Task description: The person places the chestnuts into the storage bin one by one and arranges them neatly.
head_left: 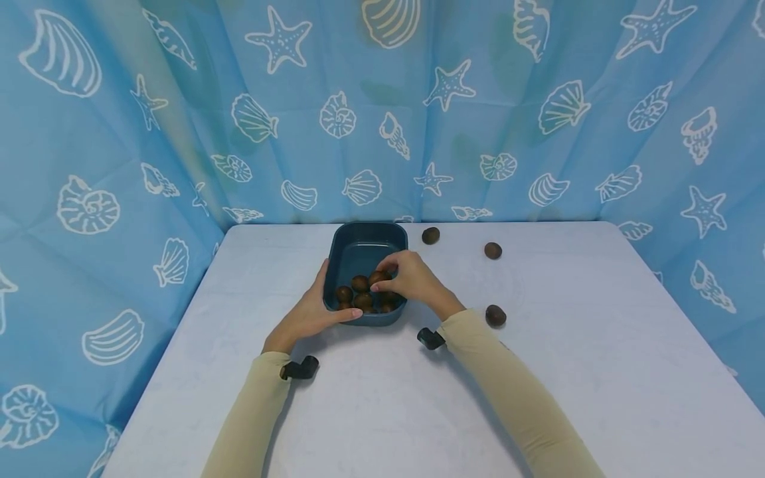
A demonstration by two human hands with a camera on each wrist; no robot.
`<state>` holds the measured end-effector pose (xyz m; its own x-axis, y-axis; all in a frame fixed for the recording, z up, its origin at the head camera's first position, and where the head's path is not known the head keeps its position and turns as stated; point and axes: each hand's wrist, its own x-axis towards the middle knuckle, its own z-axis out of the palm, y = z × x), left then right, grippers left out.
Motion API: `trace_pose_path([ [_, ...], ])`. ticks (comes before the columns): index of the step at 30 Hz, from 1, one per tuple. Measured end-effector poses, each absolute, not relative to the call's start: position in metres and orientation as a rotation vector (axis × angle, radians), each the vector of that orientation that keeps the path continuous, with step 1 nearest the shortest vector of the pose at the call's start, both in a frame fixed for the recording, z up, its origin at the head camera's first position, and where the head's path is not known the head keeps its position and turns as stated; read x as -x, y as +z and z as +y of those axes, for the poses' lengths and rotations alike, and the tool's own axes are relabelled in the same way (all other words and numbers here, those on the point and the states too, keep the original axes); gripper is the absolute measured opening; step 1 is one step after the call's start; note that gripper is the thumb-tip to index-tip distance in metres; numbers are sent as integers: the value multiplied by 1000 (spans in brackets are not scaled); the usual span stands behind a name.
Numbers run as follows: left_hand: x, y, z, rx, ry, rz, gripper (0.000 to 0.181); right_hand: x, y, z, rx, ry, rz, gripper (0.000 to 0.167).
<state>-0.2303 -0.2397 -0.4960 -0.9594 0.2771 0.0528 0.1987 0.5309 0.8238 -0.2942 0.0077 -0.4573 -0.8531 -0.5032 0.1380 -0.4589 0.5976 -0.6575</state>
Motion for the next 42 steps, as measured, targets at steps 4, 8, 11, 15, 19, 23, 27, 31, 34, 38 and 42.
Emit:
trace_pose_path([
  [4,230,-496,-240,-410,1421,2670,125,294,-458,3,840,-1019,2795,33],
  [8,230,-496,-241,-394,1412,2669,126,293,-457,-1,856,-903,2858,35],
  [11,230,-495,-241,-375,1403,2670,128,292,-456,-3,889,-820,2895,34],
  [15,230,-494,-241,-374,1413,2661,128,292,-456,-6,918,-727,2931,32],
  [19,230,-493,-240,-392,1432,2652,127,292,-458,-8,912,-666,2965,33],
  [23,230,-493,-240,-393,1430,2651,127,291,-459,-11,887,-626,2988,34],
  [27,231,-493,-241,-396,1424,2655,127,291,-460,-14,862,-589,3000,33],
  [31,231,-493,-240,-385,1424,2655,126,290,-461,-16,865,-543,3013,30],
  [34,231,-493,-240,-372,1418,2653,126,290,-461,-16,867,-540,3006,31],
  [38,230,-496,-241,-357,1399,2651,127,288,-459,-12,865,-637,2965,34],
  [42,231,-496,-240,-363,1406,2658,126,288,-452,-1,911,-831,2913,28],
])
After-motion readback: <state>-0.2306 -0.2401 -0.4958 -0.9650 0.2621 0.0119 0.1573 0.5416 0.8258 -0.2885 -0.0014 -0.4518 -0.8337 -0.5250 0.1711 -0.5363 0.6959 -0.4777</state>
